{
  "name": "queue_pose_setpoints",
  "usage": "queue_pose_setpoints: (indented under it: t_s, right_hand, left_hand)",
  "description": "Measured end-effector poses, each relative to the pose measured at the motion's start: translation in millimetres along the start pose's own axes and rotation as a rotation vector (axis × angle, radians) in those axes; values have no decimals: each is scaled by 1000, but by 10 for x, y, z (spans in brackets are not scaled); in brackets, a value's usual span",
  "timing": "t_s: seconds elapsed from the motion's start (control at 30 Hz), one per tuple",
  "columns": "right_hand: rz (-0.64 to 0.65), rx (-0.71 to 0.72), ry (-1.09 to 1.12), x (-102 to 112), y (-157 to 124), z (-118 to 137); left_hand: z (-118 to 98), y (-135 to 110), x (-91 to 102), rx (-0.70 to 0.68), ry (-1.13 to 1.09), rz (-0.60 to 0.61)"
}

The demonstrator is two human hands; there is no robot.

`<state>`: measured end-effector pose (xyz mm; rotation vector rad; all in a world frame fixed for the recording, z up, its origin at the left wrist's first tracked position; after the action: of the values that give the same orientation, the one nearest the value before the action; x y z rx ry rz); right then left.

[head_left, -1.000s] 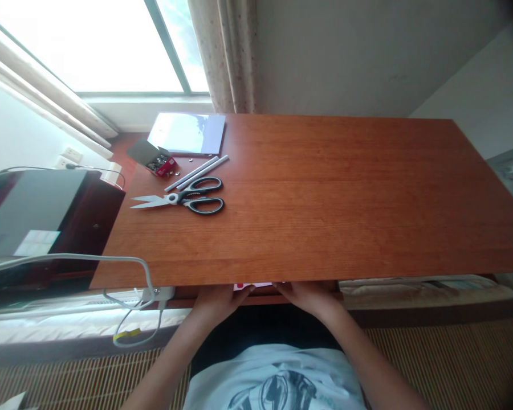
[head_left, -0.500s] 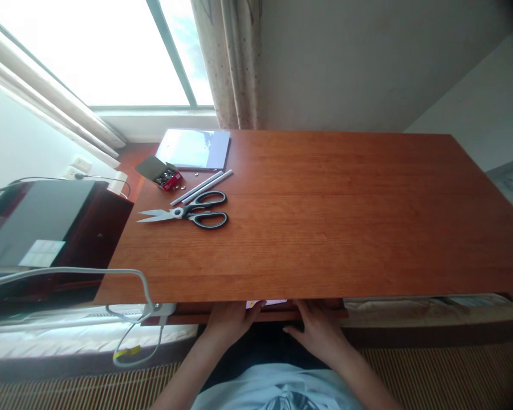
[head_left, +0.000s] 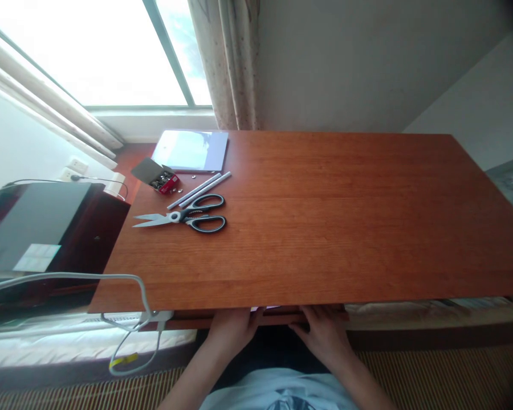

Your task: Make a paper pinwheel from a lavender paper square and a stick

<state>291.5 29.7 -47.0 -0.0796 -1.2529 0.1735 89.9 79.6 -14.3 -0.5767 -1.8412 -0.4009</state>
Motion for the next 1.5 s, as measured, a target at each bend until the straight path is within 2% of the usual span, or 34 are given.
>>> queue_pose_setpoints:
  t_s: [0.1,0.23,0.4,0.53,0.67,0.73,0.77,0.83,0.9,0.97,1.03,1.13,1.23,1.5]
  right_hand:
    - [-54,-13,-11,-11,18,-25]
    - [-132,-57,-30,-17,111,-32]
    - [-177,-77,-23,24,333,-26]
    - [-173,-97,64,46,384,-47]
    - [-143,-121,56,66,204,-9]
    - [-95,-68,78,156,87,92]
    - [-50,9,132,233,39,184]
    - [91,272,297,456,-34,448]
    - [148,424,410,775,12,613]
    - [61,388,512,1114,241,620]
    - [-68,273,598,1353,549,546]
    - [-35,188,656,1374,955,538]
    - [-20,183,733,1309,1157,605]
    - [-47,220,727,1264,1111,695]
  left_hand:
    - [-101,-67,140,-52,-50,-68]
    - [-354,-183,349,-193,-199,-203]
    - [-546,-177,589,-276,-332,-240]
    - [-541,-93,788,-319,-352,-304]
    - [-474,7,924,-340,-360,-330]
    - [-435,82,1001,-335,-371,-335]
    - [-413,136,1038,-327,-380,-329]
    - [-365,293,1070,-299,-391,-258]
    - [-318,497,1051,-280,-370,-144]
    - [-282,710,1029,-301,-346,-84]
    - [-236,902,997,-314,-383,-67]
    - [-153,1077,952,-292,-435,-70]
    - [-90,1088,956,-258,-518,-75]
    - [-65,962,1021,-192,-612,-93]
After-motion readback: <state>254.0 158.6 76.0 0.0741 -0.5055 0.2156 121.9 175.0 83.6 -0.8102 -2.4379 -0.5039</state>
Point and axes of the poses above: each hand's wrist, its own y-axis towards the middle knuckle, its own x-axis out of the back of the hand, z = x × y, the point moved 7 cm from there along y, towards the middle knuckle, and after that the axes turned 10 degrees about -x, right-handed, at the moved point
